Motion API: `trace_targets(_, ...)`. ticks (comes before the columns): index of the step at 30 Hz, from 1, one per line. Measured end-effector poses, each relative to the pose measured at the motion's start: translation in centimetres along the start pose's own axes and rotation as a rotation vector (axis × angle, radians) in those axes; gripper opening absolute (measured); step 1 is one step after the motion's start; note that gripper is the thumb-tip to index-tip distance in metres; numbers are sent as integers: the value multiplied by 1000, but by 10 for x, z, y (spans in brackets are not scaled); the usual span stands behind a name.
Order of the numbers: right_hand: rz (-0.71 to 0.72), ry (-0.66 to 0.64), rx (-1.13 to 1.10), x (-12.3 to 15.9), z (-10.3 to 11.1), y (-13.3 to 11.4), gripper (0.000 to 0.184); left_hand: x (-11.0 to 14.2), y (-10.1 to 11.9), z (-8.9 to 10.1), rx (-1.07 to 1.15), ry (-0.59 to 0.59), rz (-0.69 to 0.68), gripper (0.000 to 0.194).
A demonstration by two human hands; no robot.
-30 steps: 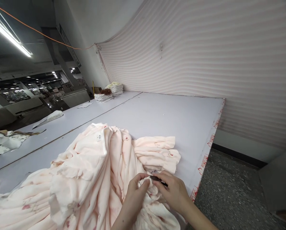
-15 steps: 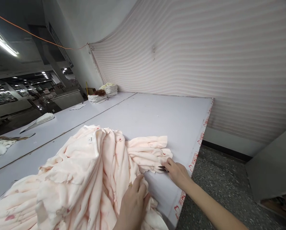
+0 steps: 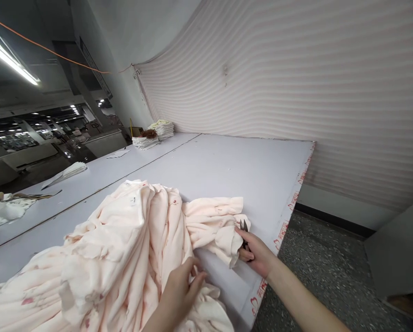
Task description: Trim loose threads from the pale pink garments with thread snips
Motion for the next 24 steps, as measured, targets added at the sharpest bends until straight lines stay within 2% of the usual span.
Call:
trace_targets(3,-72,-40,-75,12,-25,11,43,-12,15,-9,29,11,-23,36)
trace_targets(4,-87,-52,-93,16,-33,13,43,-15,19,-11,28,33,-27,37)
trace_targets(6,-65,-14,-98,22,-39,15,45,-17,23,-15,12,86,-26,23)
trace_targets(8,9,85,-69,23,-33,12,47,-14,23,-15,-5,130,-31,8)
trace_targets(9,52,142,-44,22,-26,9,47,-12,22,-14,-4,147,-37,7)
trace_targets(14,186,310,130,22,10,-11,33,2,22,-1,52,282,-133,11)
trace_targets(16,352,402,331,37,15,-27,27,3,24,2,69,317,-174,13)
trace_targets(18,555,438,652,58,5,-44,27,3,27,3,73,337,-199,14)
trace_targets(20,641,304,944,73,-18,-47,25,3,29,3,62,352,-222,14)
trace_targets(22,590,92,1068,78,-38,-40,20,4,31,3,44,356,-246,14)
trace_targets(24,542,-13,1126,78,-51,-34,18,6,33,3,28,352,-261,15)
Point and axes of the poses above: each hand's wrist, its own x-axis away from the middle knuckle, its own z-axis out of the back of the hand, y = z × x, the point moved 6 cm from there along -x, towards the middle knuckle, and after that the axes turned 9 degrees about y, right-handed, at the moved point
